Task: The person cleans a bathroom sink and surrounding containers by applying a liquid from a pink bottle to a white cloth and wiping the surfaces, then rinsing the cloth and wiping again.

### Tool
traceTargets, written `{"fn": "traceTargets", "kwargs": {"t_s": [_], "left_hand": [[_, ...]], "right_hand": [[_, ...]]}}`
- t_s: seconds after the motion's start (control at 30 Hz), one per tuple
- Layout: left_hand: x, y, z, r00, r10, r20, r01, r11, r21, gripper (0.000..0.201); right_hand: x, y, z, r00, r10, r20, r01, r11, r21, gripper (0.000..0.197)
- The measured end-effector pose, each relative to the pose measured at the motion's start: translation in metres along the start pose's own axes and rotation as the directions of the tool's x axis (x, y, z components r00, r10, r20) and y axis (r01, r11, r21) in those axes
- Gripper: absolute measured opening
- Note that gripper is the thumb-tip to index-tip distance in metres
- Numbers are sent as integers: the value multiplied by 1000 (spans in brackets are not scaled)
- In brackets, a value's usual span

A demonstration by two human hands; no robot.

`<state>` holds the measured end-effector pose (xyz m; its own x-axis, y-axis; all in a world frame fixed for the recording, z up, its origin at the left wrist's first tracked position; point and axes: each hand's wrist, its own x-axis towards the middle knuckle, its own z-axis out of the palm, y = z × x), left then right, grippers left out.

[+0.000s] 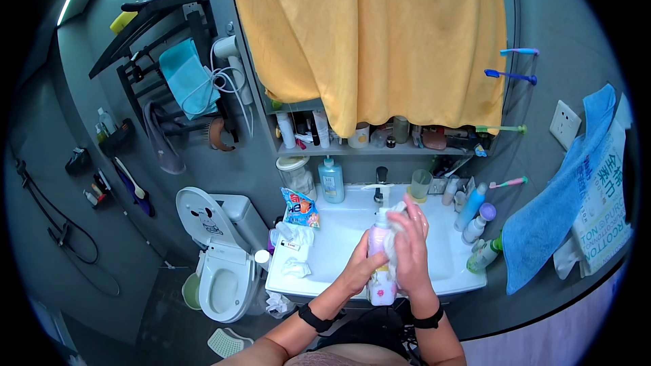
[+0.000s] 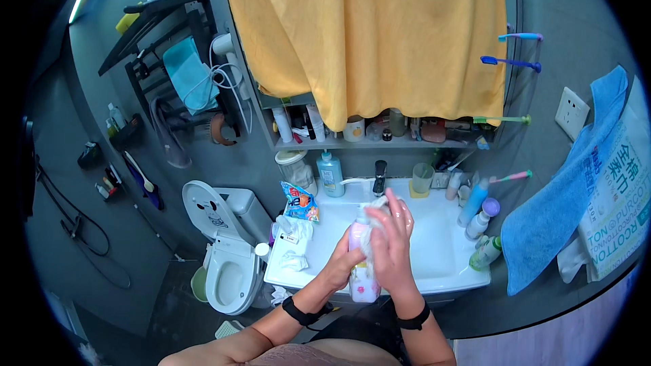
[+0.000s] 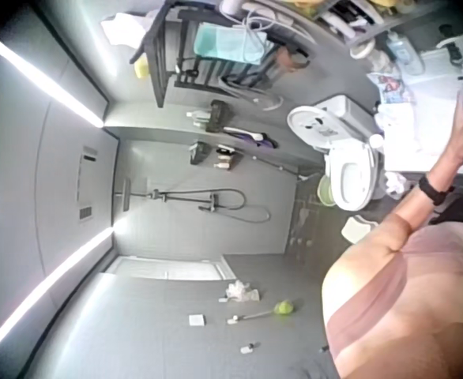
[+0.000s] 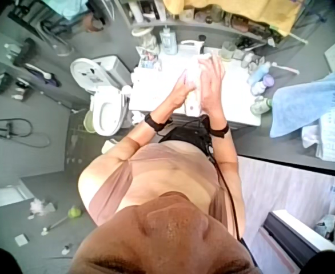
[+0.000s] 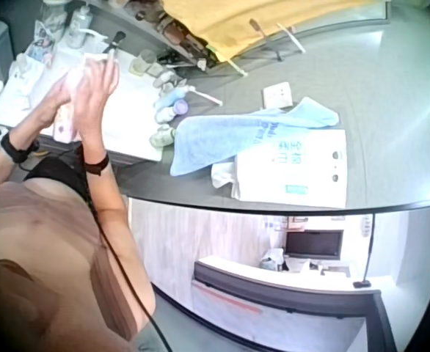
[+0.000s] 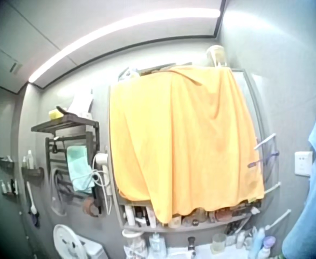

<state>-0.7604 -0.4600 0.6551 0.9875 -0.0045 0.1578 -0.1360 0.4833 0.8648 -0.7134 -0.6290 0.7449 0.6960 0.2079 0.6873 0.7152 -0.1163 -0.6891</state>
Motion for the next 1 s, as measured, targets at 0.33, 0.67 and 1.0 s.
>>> {"fn": "traceTargets", "kwargs": {"t_s": [0.33,0.67,1.0], "left_hand": [[15,24,-18,998,56,-25,-55,998,5,87],[10,1,5,997,-45,56,45,999,5,93],[35,-12,-28,992,56,-111,-73,985,-154,75]], "right_hand": [[-38,-32,23,1000,8,-18,-7,999,45,66],[8,18,-11,903,404,147,-426,793,435,62],[-106,43,20,957,246,151,-267,953,144,67]]}}
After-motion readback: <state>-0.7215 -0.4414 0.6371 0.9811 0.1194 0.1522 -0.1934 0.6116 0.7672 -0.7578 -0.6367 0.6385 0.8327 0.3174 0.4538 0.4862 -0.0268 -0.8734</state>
